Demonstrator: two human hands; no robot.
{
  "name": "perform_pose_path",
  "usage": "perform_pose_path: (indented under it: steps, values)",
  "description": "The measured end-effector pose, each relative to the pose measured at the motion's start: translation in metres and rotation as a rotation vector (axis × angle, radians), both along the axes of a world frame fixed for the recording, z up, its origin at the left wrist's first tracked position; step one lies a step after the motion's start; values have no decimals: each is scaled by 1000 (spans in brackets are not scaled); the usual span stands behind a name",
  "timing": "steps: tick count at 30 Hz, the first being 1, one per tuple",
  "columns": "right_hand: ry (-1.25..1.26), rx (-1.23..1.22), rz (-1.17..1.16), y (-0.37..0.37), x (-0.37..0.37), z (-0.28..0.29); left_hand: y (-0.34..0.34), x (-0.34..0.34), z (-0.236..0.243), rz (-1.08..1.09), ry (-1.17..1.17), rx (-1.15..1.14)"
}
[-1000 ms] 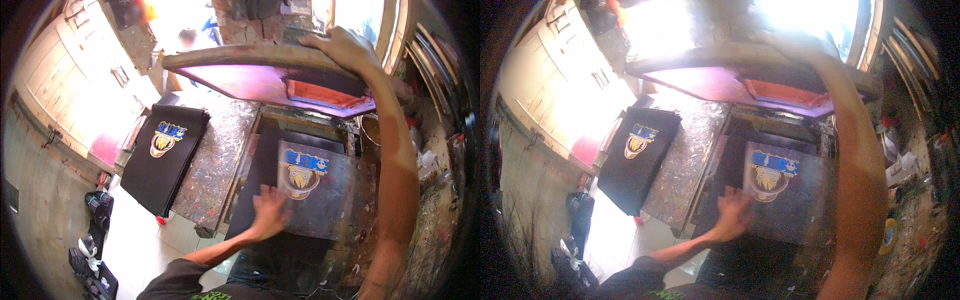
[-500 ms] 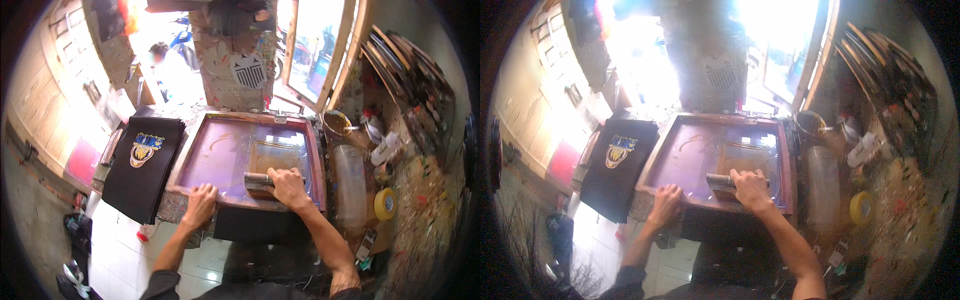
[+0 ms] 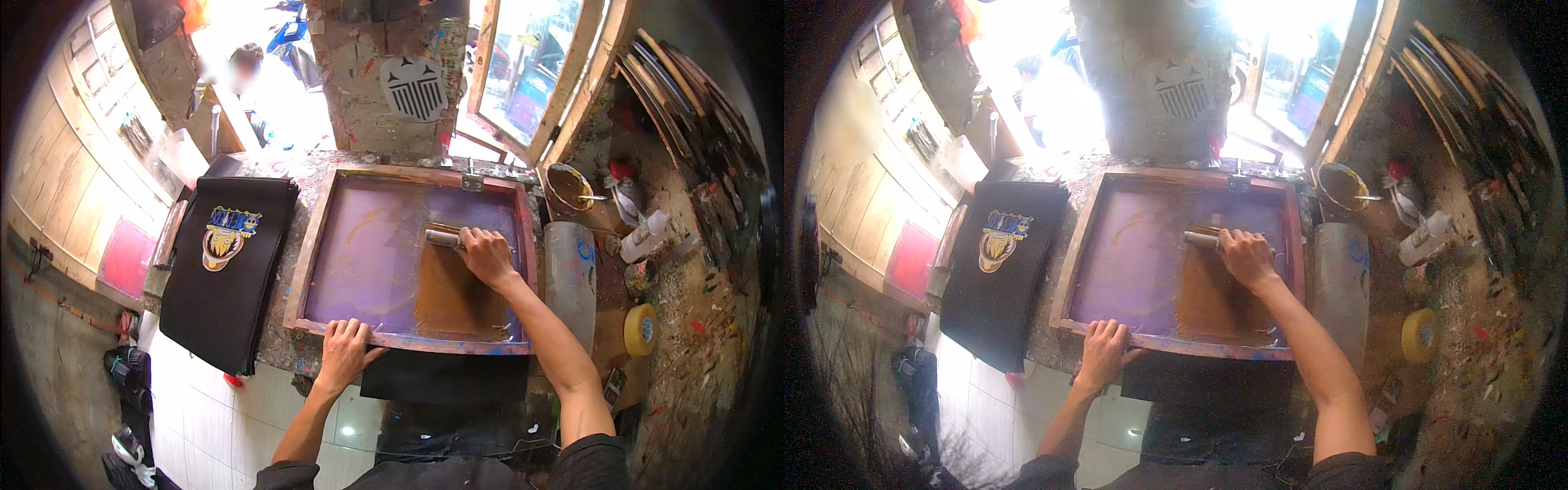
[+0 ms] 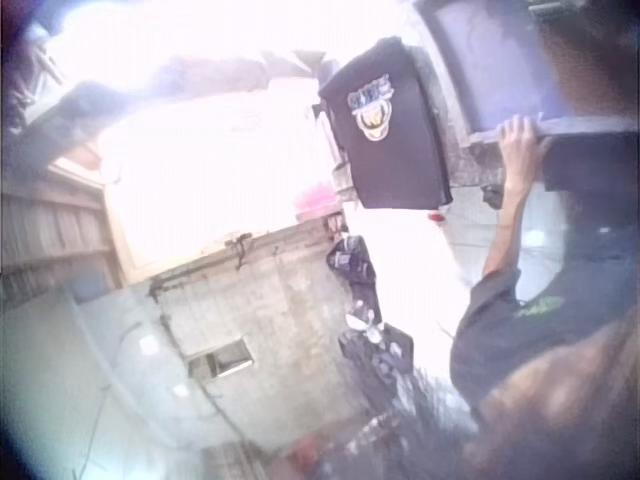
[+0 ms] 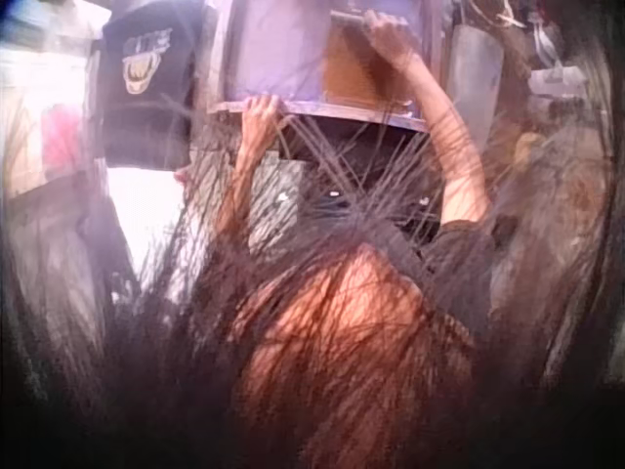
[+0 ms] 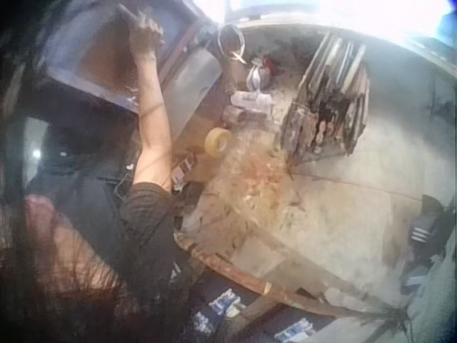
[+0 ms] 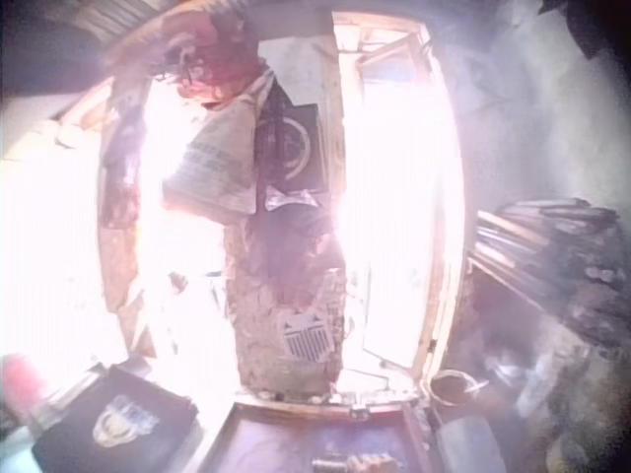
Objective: The person performs screen printing on black t-shirts using a squeegee and ink. They repeatedly place a t-shirt under a screen, pull ink across the mesh to transfer a graphic, and remove the printed shirt to place it on a stack.
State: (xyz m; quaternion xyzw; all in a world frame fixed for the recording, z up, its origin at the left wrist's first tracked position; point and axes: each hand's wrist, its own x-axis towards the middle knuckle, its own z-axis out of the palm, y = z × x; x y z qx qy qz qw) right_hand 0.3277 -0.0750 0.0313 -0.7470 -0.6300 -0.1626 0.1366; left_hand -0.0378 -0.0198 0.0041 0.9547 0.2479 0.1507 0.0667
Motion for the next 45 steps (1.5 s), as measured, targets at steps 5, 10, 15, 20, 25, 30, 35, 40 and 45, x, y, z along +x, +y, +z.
perform_pose_path:
  steps: [5, 10, 15, 20, 25, 30, 35, 40, 45]
  values:
    - [299, -440, 230, -23, 4, 19, 1, -1, -3, 30, -29, 44]
    - [260, -525, 143, -3, 13, 37, 1, 3, 0, 51, -8, -33]
    - [68, -170, 44, 56, 68, 19, -1, 7, -3, 34, 7, -29]
    - [134, -267, 1, 25, 30, 22, -3, 4, 4, 45, 93, -109]
    - [132, -232, 107, -43, -25, 6, -1, 2, 13, 52, 60, -93]
    - [108, -285, 124, -103, -80, 20, 1, 6, 16, 44, 33, -86]
    - [-6, -213, 38, -117, -101, 47, 11, 3, 30, 16, 0, -13]
    - [-92, 292, -169, -111, -108, 104, 41, 26, 121, 5, -126, 54]
    - [-94, 181, -233, -40, -62, 220, 47, 87, 116, 97, -911, 541]
